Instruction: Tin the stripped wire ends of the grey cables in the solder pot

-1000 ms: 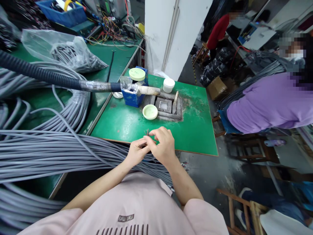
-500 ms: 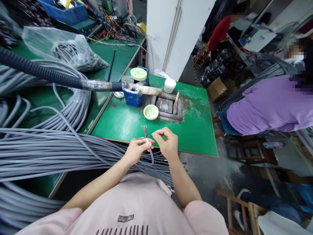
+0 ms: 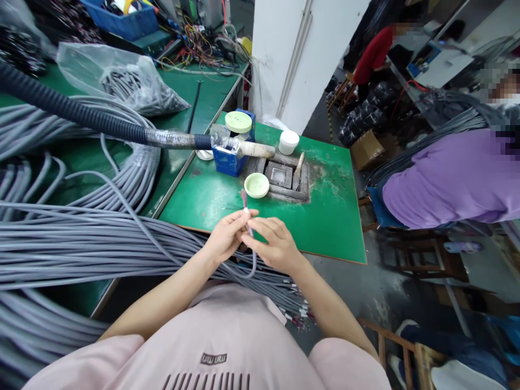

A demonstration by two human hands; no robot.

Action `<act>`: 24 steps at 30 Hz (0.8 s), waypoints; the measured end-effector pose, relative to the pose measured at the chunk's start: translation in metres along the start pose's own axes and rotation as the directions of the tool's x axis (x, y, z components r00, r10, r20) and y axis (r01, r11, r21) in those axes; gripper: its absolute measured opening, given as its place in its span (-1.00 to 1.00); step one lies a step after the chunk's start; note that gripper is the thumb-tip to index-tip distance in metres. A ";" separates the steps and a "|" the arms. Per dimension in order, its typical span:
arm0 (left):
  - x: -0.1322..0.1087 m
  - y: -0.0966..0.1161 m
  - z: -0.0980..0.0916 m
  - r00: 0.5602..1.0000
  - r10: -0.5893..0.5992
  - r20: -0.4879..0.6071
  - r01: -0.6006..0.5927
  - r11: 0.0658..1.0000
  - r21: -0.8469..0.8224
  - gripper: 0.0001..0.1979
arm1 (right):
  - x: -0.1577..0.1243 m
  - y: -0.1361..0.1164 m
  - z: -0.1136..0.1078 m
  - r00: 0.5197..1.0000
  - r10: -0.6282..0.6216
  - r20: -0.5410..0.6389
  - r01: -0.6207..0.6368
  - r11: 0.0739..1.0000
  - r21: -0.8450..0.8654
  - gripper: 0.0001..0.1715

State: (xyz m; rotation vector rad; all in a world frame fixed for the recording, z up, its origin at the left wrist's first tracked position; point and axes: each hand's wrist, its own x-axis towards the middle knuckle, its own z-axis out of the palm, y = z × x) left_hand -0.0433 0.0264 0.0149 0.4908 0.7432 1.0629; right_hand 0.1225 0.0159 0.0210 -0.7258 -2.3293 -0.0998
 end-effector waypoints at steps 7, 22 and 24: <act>-0.064 0.036 0.017 0.550 0.297 0.781 -0.670 0.715 0.199 -0.79 | 0.032 0.060 -0.028 0.855 0.331 -0.399 -0.344 0.938 0.043 -0.66; 0.020 -0.031 -0.052 0.638 0.363 0.679 -0.681 -0.146 0.717 -0.69 | 0.078 0.091 0.018 0.836 0.545 -0.059 -0.511 0.814 0.276 -0.72; 0.022 -0.033 -0.054 0.655 0.373 0.657 -0.659 -0.141 0.738 -0.69 | 0.078 0.092 0.022 0.838 0.545 -0.036 -0.515 0.810 0.280 -0.71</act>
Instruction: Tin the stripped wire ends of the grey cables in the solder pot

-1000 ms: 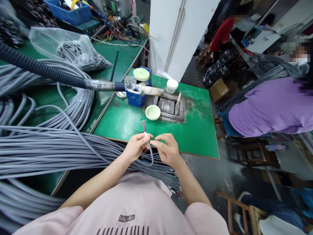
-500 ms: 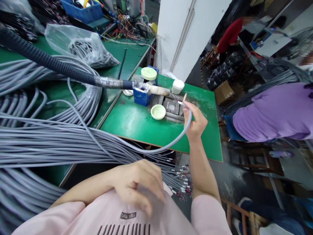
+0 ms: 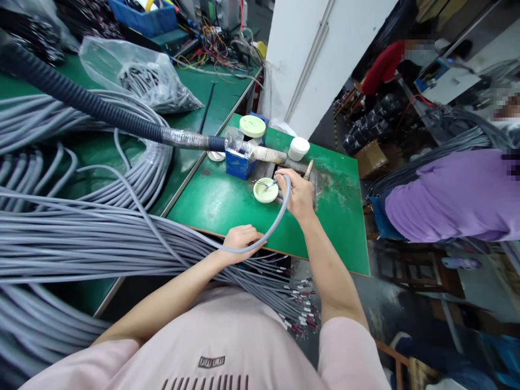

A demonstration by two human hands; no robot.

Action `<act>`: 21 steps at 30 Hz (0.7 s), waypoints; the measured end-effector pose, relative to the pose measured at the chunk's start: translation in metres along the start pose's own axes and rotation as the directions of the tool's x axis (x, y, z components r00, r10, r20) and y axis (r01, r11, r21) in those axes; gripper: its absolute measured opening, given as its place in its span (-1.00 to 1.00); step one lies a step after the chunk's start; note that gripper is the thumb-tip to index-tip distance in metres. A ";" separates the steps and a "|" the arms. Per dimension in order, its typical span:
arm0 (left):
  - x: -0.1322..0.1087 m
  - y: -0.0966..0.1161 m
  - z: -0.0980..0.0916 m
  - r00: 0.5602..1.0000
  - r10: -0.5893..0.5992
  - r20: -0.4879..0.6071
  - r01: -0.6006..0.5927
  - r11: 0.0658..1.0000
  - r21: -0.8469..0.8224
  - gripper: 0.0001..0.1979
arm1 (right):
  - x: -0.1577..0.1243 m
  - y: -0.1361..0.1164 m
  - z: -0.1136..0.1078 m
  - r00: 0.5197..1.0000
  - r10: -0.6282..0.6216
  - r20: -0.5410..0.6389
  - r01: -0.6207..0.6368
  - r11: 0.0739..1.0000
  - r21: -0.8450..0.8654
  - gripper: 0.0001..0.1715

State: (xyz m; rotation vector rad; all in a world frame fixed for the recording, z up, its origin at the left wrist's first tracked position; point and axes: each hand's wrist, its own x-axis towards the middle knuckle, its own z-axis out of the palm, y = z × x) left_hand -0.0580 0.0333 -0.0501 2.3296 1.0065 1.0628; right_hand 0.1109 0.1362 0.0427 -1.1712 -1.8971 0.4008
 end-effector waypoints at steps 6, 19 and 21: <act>0.000 0.003 0.001 0.999 -0.022 0.032 0.021 0.999 0.032 -0.71 | -0.001 0.006 0.011 0.997 0.035 0.072 -0.038 0.999 0.037 -0.68; 0.001 0.004 -0.003 0.996 -0.019 0.085 0.012 0.997 0.078 -0.66 | 0.001 0.013 0.017 0.990 0.044 0.135 -0.053 0.997 0.062 -0.70; 0.001 0.003 -0.003 0.997 -0.009 0.072 0.004 0.998 0.067 -0.67 | 0.001 0.013 0.017 0.989 0.046 0.140 -0.053 0.997 0.049 -0.69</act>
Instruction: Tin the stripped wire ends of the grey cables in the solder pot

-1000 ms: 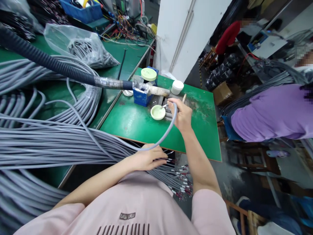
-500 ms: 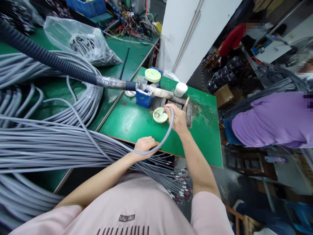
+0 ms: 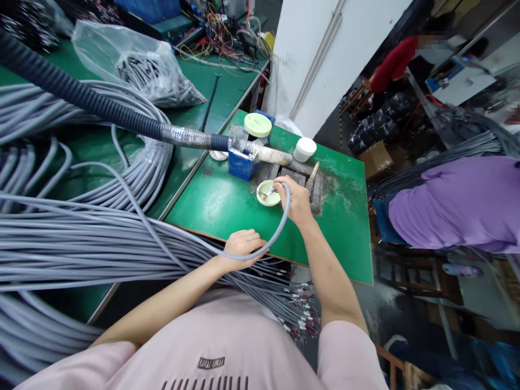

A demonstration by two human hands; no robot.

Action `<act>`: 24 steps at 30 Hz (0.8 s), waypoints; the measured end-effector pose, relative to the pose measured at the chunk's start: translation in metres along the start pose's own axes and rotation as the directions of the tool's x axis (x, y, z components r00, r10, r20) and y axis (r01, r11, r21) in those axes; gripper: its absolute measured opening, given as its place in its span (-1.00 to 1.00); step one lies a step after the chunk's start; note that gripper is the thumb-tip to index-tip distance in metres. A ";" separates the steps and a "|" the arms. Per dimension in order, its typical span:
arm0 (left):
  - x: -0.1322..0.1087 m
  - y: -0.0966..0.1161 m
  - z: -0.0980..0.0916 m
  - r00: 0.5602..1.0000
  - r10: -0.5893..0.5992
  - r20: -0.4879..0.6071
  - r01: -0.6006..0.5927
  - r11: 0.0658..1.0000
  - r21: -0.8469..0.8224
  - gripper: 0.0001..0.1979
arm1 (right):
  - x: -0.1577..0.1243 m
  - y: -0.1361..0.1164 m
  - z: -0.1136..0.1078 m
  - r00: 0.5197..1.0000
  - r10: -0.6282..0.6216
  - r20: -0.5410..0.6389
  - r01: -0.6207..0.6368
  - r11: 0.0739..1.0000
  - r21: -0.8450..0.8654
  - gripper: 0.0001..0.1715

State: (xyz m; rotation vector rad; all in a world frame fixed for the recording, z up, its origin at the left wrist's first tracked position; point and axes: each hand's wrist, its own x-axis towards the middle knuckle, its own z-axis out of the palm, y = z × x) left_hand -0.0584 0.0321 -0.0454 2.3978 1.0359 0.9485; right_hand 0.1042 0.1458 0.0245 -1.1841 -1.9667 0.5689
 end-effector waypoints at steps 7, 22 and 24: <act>0.000 0.000 -0.001 1.000 -0.008 0.006 0.008 0.999 -0.039 -0.67 | -0.001 0.001 0.002 0.999 -0.030 -0.015 0.030 1.000 -0.010 -0.73; -0.004 -0.004 0.003 0.999 -0.034 0.030 0.036 0.997 -0.073 -0.73 | 0.025 0.025 -0.047 0.959 -0.029 -0.282 -0.021 0.984 -0.175 -0.74; -0.004 -0.003 0.002 0.999 -0.031 0.041 0.033 0.998 -0.049 -0.72 | 0.030 0.040 -0.047 0.959 0.000 -0.282 -0.059 0.978 -0.200 -0.73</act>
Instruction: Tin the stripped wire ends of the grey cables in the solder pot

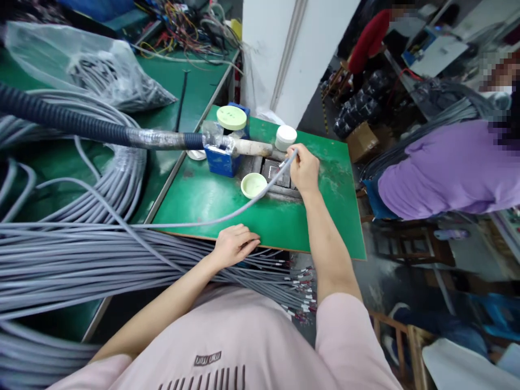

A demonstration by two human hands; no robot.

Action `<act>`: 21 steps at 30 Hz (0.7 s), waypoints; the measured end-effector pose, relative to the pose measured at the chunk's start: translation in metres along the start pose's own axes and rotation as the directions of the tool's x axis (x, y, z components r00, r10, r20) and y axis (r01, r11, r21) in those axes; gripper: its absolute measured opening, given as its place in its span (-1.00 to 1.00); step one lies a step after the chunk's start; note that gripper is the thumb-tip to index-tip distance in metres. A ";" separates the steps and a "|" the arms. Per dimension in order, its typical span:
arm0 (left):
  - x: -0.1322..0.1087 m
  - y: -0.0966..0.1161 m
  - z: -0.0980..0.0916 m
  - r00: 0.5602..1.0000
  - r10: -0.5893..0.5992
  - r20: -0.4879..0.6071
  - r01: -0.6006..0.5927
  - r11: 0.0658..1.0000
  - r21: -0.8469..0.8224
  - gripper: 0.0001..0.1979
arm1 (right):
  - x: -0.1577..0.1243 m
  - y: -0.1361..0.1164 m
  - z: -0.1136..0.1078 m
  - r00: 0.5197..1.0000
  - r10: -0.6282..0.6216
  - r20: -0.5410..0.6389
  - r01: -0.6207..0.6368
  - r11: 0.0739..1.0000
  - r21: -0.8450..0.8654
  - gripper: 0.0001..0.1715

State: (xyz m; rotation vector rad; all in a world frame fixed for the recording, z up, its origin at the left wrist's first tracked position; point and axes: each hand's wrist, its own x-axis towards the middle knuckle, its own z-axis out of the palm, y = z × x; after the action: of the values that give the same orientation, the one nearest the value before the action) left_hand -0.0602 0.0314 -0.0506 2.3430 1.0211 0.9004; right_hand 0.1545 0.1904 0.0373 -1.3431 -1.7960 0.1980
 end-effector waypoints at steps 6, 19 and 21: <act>0.003 0.002 -0.002 1.000 0.003 0.002 -0.003 1.000 0.012 -0.74 | 0.011 0.023 0.011 0.999 0.043 0.001 -0.043 0.990 -0.134 -0.74; 0.006 0.006 -0.005 1.000 -0.014 0.016 0.014 1.000 -0.014 -0.77 | 0.017 0.034 0.026 0.996 0.085 0.030 -0.077 0.975 -0.208 -0.72; 0.006 0.006 -0.004 1.000 -0.011 0.009 0.011 1.000 -0.008 -0.77 | 0.016 0.036 0.028 0.994 0.078 0.076 -0.062 0.979 -0.196 -0.72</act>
State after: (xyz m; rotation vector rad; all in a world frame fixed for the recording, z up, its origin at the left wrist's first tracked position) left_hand -0.0572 0.0330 -0.0415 2.3305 1.0241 0.8874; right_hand 0.1593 0.2287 0.0080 -1.5565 -1.8772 0.1213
